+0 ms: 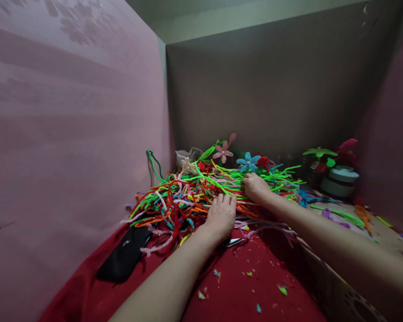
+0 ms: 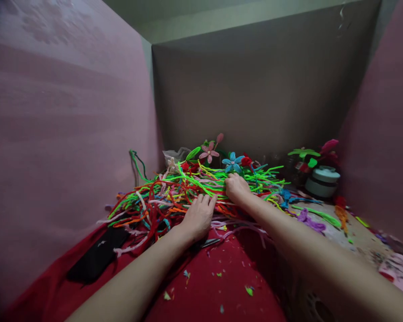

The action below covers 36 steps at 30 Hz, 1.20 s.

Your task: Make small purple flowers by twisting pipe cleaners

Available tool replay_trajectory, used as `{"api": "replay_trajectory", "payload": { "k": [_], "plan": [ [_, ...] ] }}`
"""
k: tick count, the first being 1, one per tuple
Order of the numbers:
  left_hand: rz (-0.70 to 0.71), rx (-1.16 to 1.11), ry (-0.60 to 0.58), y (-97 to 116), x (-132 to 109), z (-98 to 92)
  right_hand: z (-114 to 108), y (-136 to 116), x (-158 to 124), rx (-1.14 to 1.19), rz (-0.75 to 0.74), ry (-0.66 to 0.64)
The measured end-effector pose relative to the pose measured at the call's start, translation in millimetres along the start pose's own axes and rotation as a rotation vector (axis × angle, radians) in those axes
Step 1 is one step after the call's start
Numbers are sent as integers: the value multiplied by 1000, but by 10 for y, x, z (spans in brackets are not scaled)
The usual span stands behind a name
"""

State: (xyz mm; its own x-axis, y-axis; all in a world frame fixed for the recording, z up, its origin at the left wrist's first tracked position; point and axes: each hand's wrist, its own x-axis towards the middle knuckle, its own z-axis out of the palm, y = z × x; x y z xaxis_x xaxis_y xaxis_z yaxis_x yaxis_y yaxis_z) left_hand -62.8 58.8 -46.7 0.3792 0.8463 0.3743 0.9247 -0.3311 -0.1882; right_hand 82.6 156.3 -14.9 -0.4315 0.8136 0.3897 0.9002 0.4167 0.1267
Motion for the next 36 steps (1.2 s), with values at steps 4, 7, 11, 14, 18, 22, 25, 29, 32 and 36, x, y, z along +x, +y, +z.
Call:
{"api": "replay_trajectory", "payload": {
  "k": [4,7,11,14,18,22,25,29,32,36],
  "plan": [
    [13,8,16,-5,5,15,-153,106,41,-11,36,71],
    [17,11,18,-9,8,32,-258,233,139,-21,16,69],
    [11,20,7,-7,5,35,-284,405,343,-28,-6,26],
    [7,16,9,-3,0,26,-284,535,532,-31,-1,28],
    [2,21,7,0,0,26,-313,735,784,-34,39,53],
    [-2,41,18,6,1,36,-329,899,976,-3,103,94],
    [-1,31,24,12,0,40,-334,927,1103,36,83,127],
    [-2,28,35,15,0,43,-341,834,1287,112,14,188],
    [-2,26,31,16,3,47,-322,739,1410,138,-61,199],
    [0,33,14,17,3,43,-247,655,1478,111,-214,129]
  ]
}}
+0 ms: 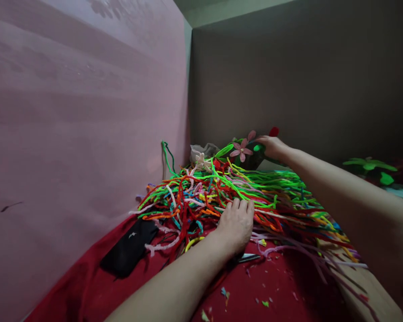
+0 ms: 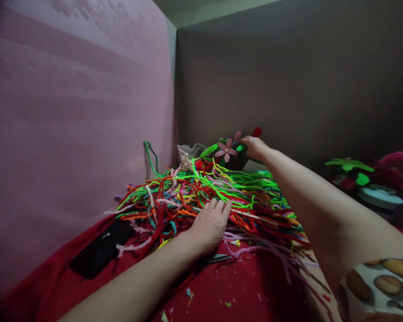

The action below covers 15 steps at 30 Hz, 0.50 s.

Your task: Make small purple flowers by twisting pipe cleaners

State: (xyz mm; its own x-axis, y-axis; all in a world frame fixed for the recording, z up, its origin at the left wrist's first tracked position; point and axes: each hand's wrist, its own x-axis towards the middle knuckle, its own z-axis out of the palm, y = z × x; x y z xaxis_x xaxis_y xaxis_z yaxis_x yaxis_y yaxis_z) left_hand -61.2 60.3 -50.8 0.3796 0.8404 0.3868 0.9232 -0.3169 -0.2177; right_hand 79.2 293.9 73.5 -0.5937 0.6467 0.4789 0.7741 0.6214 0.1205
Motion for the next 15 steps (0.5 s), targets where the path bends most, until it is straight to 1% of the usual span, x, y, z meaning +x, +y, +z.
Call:
{"api": "replay_trajectory", "payload": {
  "k": [2,4,5,7,9,10,12,15],
  "plan": [
    [-3,-4,-1,-2,-3,-10,51,-32,-13,-25,-94,-16],
    [-3,-13,-2,-3,-7,-23,100,-69,-39,-61,-130,46],
    [-2,-17,-5,-3,-8,-29,124,-88,-50,-80,-110,91],
    [-3,-16,-14,-2,-11,-35,171,-118,-61,-104,-21,162],
    [-10,-9,-20,0,-13,-33,215,-138,-56,-135,42,164],
    [-14,-6,-20,1,-14,-30,234,-145,-52,-146,47,149],
    [-11,-9,-13,0,-19,-23,262,-158,-52,-194,9,129],
    [-3,-22,7,-5,-25,-19,277,-181,-89,-319,-35,179]
  ]
}}
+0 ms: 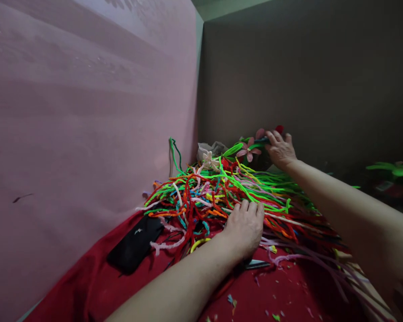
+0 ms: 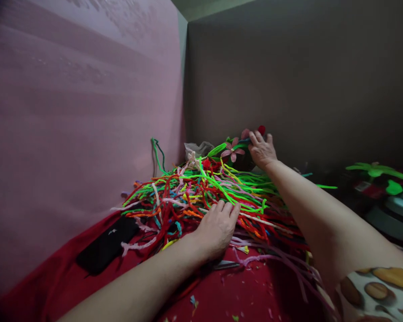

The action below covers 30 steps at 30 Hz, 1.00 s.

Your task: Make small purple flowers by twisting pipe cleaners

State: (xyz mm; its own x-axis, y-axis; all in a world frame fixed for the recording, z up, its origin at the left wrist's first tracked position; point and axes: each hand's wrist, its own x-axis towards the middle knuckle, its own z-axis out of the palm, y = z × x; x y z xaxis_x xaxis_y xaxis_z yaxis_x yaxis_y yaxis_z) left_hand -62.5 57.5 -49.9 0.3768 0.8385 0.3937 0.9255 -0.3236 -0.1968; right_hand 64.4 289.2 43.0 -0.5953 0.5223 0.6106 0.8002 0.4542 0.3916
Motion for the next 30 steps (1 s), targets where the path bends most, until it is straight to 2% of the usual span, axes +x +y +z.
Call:
{"api": "replay_trajectory", "payload": {
  "k": [3,9,16,22,28,30],
  "plan": [
    [-1,2,2,0,0,-5,-8,-12,-65,-54,44,32],
    [-2,13,-9,8,7,-7,53,19,-141,8,150,-43],
    [-9,-17,26,12,-1,-1,70,57,-58,94,258,-146],
    [-10,-34,26,8,0,-3,98,-58,-46,32,209,-225],
    [0,-28,29,-4,-10,3,155,-104,20,6,312,-279],
    [3,-26,35,-4,-11,7,130,-66,49,7,297,-320]
  ]
}}
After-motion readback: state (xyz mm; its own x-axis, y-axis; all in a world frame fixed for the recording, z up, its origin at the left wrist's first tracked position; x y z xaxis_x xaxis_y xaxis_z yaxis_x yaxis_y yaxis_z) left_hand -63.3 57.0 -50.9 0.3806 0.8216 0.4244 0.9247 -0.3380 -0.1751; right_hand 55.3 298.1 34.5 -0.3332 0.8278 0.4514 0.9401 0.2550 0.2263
